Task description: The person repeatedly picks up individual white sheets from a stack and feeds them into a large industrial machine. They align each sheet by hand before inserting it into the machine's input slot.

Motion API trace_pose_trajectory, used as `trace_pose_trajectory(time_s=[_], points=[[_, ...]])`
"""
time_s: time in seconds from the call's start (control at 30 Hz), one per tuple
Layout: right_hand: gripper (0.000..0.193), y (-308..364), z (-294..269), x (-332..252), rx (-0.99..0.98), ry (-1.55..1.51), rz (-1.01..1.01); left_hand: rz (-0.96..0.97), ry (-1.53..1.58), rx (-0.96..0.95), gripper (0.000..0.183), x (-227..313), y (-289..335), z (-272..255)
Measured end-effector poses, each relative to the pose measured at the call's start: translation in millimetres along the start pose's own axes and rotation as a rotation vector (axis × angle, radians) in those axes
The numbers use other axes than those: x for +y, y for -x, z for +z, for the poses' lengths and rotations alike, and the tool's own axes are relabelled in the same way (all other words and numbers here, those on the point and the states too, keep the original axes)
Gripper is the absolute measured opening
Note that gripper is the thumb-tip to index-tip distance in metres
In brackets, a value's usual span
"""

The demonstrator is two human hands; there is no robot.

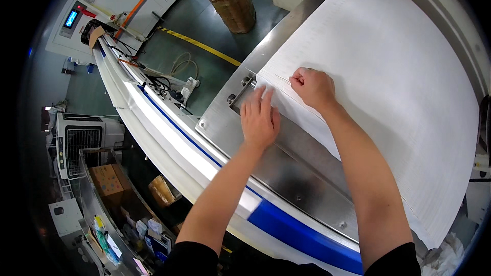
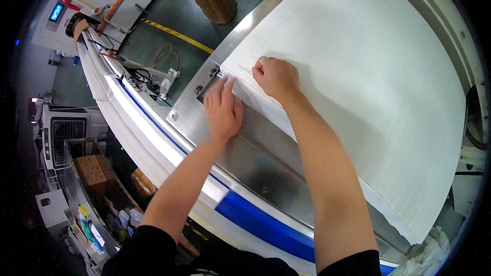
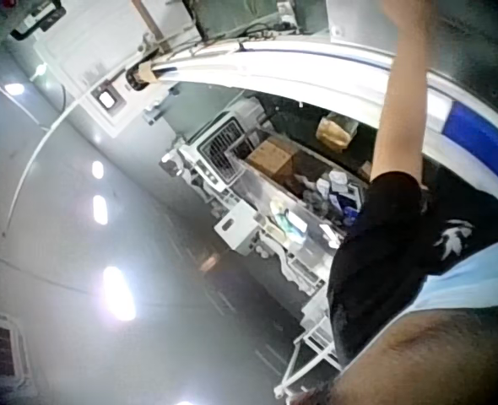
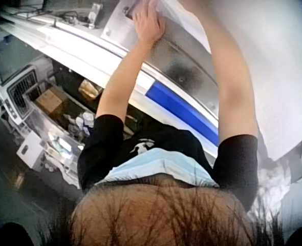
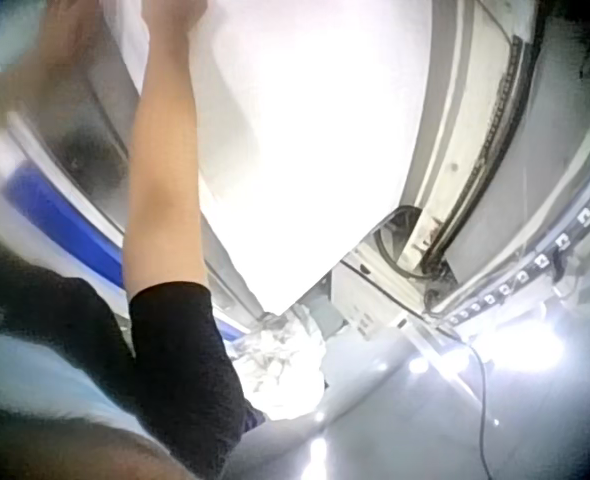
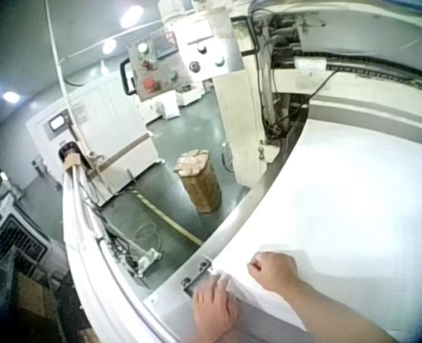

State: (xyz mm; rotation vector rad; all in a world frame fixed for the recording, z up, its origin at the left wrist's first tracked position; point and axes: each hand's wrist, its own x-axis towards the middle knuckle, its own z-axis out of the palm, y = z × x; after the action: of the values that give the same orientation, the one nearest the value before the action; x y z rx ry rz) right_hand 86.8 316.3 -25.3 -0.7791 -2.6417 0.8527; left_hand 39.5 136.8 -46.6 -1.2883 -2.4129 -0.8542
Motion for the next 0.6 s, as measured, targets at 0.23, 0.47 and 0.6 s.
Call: trace_pose_trajectory(time_s=[0.23,0.47,0.6], points=[[0.014,-3,-2,1,-0.001,0.007,0.012,0.216,-0.114,-0.018,0.044,-26,-38,13],[0.013,-3,-1,3,0.009,0.035,0.024,0.198,-0.078,-0.005,0.039,-28,-32,14],[0.014,-3,-4,-1,-0.016,0.024,0.024,0.199,-0.111,0.004,0.036,-32,-26,5]])
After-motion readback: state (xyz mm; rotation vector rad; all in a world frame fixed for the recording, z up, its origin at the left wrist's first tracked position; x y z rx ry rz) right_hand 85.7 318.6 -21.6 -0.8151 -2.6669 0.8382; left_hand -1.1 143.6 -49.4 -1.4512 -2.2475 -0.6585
